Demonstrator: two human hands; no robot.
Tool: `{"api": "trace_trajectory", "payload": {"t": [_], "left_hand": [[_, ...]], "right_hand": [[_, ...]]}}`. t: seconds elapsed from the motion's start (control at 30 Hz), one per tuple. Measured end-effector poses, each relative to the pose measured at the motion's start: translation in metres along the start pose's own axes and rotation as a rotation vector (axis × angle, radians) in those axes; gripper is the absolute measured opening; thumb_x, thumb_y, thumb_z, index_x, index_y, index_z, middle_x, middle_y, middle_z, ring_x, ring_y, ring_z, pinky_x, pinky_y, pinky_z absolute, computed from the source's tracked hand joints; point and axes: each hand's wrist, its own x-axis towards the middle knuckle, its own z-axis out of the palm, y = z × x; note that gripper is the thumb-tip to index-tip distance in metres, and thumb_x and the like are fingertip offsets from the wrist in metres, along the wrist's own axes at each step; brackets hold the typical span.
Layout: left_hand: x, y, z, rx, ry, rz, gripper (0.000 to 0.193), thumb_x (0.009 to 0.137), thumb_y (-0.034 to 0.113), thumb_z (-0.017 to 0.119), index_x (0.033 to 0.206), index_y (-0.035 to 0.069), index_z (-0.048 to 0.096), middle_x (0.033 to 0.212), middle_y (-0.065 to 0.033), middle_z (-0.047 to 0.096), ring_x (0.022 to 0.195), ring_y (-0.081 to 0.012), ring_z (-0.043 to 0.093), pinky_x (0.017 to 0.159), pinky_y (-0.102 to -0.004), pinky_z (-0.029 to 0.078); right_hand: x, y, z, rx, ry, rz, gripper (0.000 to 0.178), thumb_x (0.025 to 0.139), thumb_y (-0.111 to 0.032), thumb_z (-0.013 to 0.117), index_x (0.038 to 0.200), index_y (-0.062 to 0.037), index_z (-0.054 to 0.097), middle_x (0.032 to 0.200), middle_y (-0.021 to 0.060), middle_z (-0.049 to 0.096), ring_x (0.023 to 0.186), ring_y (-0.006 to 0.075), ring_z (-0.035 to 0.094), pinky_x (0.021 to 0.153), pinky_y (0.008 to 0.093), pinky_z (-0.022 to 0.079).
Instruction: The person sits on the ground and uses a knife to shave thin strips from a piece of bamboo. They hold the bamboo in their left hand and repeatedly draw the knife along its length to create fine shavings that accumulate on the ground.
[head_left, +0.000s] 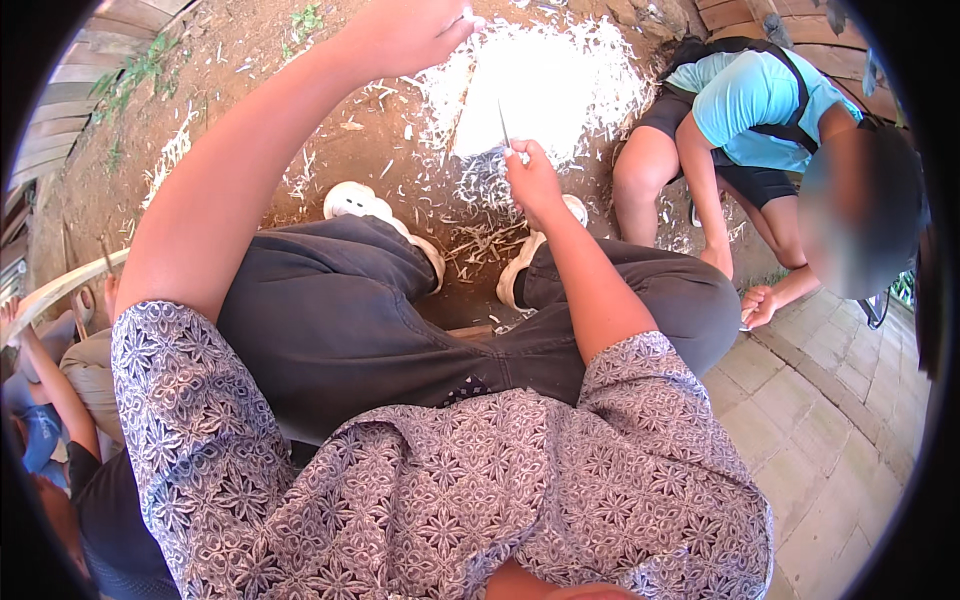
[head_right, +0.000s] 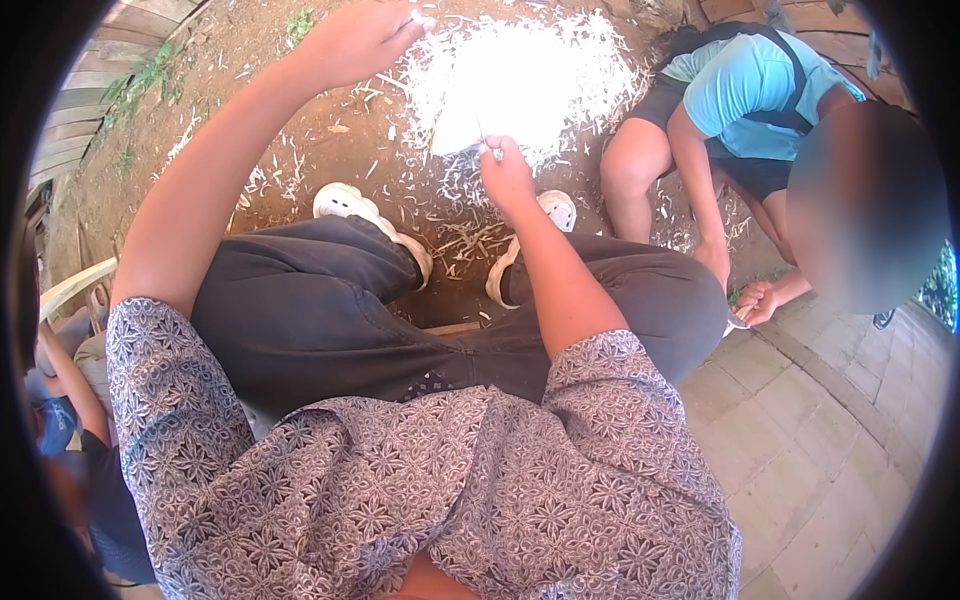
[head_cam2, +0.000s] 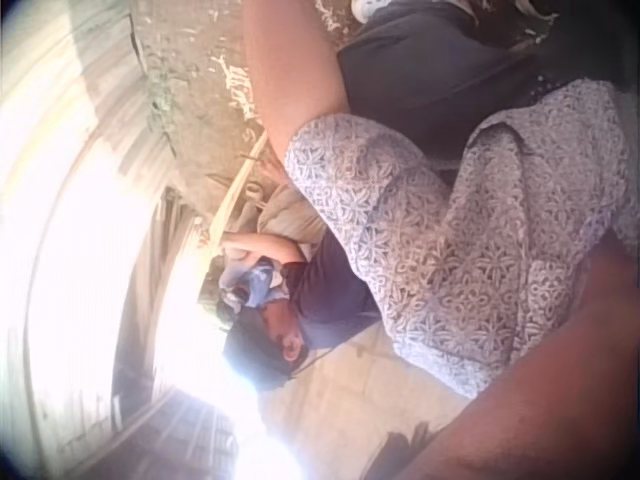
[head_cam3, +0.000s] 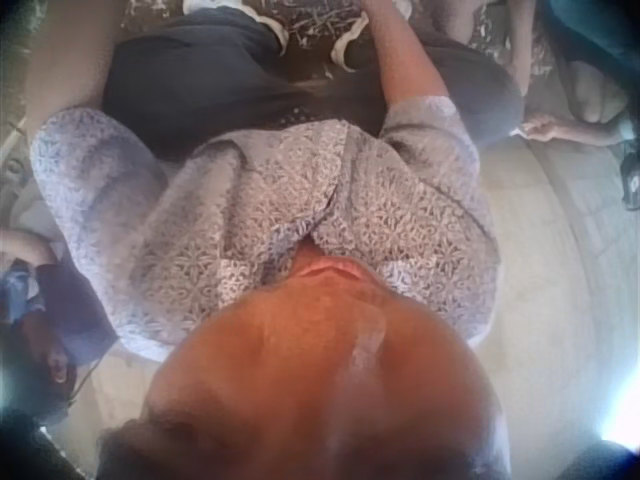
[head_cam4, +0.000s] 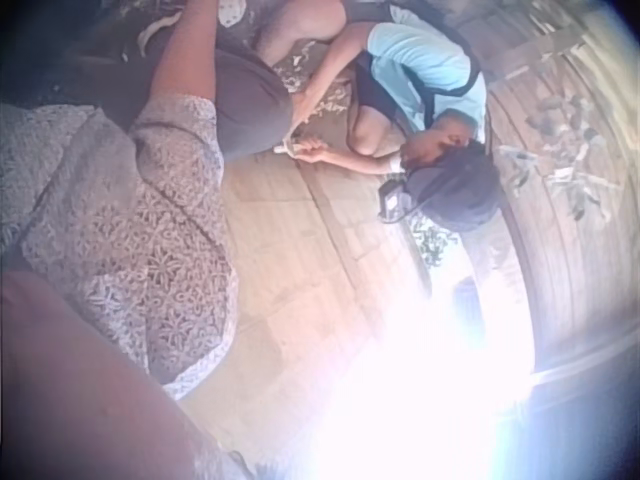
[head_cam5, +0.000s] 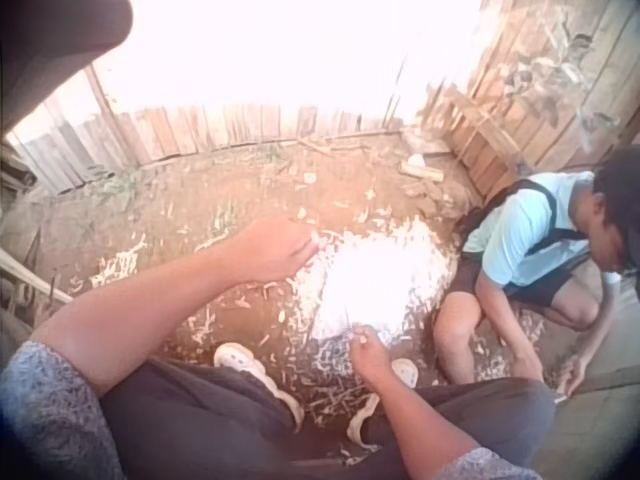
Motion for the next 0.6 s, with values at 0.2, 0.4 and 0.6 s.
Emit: {"api": "trace_trajectory", "payload": {"t": [0.2, 0.4, 0.6], "left_hand": [[0.004, 0.014, -0.001, 0.058, -0.13, 0.037, 0.046, 0.102, 0.033, 0.048, 0.081, -0.003, 0.069, 0.081, -0.0311, 0.067, 0.078, -0.0496, 0.066, 0.073, -0.0576, 0.053], [0.002, 0.016, 0.003, -0.024, -0.097, 0.055, 0.05, 0.104, 0.036, 0.048, 0.079, -0.002, 0.068, 0.077, -0.0314, 0.066, 0.074, -0.0506, 0.065, 0.071, -0.0578, 0.052], [0.002, 0.017, 0.003, 0.033, -0.037, 0.03, 0.048, 0.103, 0.035, 0.049, 0.079, -0.002, 0.068, 0.076, -0.0305, 0.066, 0.073, -0.0499, 0.065, 0.069, -0.0576, 0.052]], "right_hand": [[-0.015, -0.089, 0.003, 0.362, -0.128, -0.18, 0.029, 0.106, -0.025, 0.057, 0.128, -0.0091, 0.047, 0.073, 0.0013, 0.053, 0.048, 0.0071, 0.043, 0.04, 0.0253, 0.034], [0.011, -0.035, 0.005, 0.105, -0.009, -0.075, 0.029, 0.102, -0.023, 0.06, 0.126, -0.0082, 0.056, 0.067, 0.0033, 0.058, 0.048, 0.0119, 0.049, 0.042, 0.0308, 0.039], [0.0, -0.06, 0.0, 0.297, -0.029, -0.098, 0.029, 0.103, -0.022, 0.059, 0.126, -0.0058, 0.054, 0.068, 0.0021, 0.058, 0.047, 0.0093, 0.046, 0.04, 0.0291, 0.036]]}}
